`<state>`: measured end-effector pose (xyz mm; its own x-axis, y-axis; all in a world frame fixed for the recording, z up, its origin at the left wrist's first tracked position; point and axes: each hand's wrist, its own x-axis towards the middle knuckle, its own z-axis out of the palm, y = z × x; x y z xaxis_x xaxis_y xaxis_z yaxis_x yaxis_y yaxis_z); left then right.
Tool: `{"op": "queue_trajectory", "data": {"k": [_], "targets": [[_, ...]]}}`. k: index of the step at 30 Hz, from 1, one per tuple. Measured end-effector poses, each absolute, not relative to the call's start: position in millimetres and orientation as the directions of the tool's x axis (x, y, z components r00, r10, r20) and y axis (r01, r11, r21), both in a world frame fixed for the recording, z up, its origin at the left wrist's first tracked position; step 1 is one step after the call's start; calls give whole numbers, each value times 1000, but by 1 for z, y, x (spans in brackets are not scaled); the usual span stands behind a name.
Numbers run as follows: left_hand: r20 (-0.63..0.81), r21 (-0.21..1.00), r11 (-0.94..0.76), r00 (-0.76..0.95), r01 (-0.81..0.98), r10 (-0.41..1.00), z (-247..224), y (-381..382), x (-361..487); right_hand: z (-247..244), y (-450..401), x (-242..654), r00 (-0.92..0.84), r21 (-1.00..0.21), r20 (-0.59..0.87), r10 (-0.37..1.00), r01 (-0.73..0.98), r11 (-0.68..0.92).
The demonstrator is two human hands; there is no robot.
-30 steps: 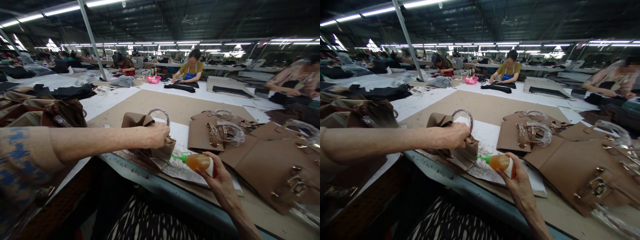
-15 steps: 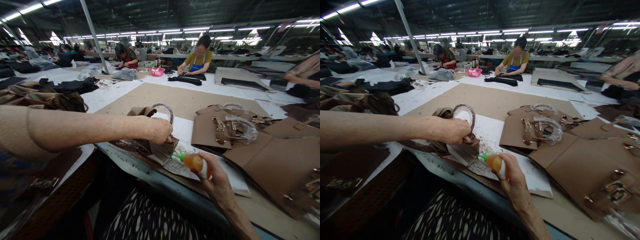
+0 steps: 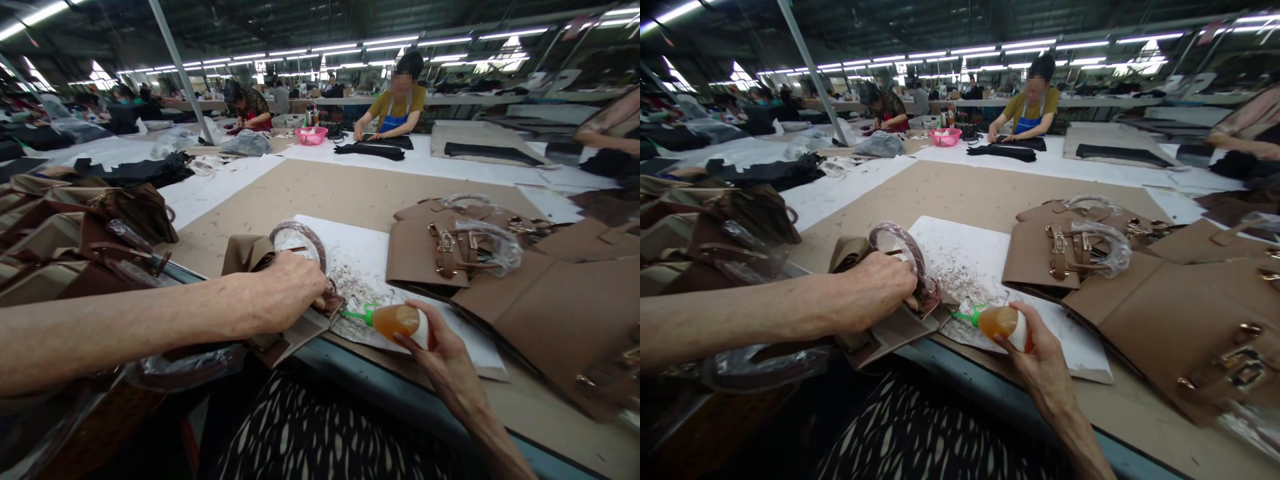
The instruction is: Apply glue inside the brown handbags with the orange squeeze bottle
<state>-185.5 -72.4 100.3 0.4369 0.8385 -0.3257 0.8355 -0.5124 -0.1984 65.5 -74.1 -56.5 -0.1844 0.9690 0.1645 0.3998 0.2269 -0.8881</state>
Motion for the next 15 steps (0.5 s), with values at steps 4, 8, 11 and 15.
{"op": "queue_trajectory", "data": {"k": [4,8,11,15], "targets": [[-279,-264,-530,462,806,842,92,-83,-193,-60,-77,66,-199,-922,74,977,360,143],[-152,-295,-470,444,832,883,85,-87,-196,-59,-77,67,-206,-943,59,977,309,122],[-68,-284,-400,398,871,915,85,-88,-193,-55,-76,67,-200,-963,45,979,253,96],[24,-260,-295,311,919,950,84,-88,-189,-50,-70,66,-146,-977,57,988,195,85]]}}
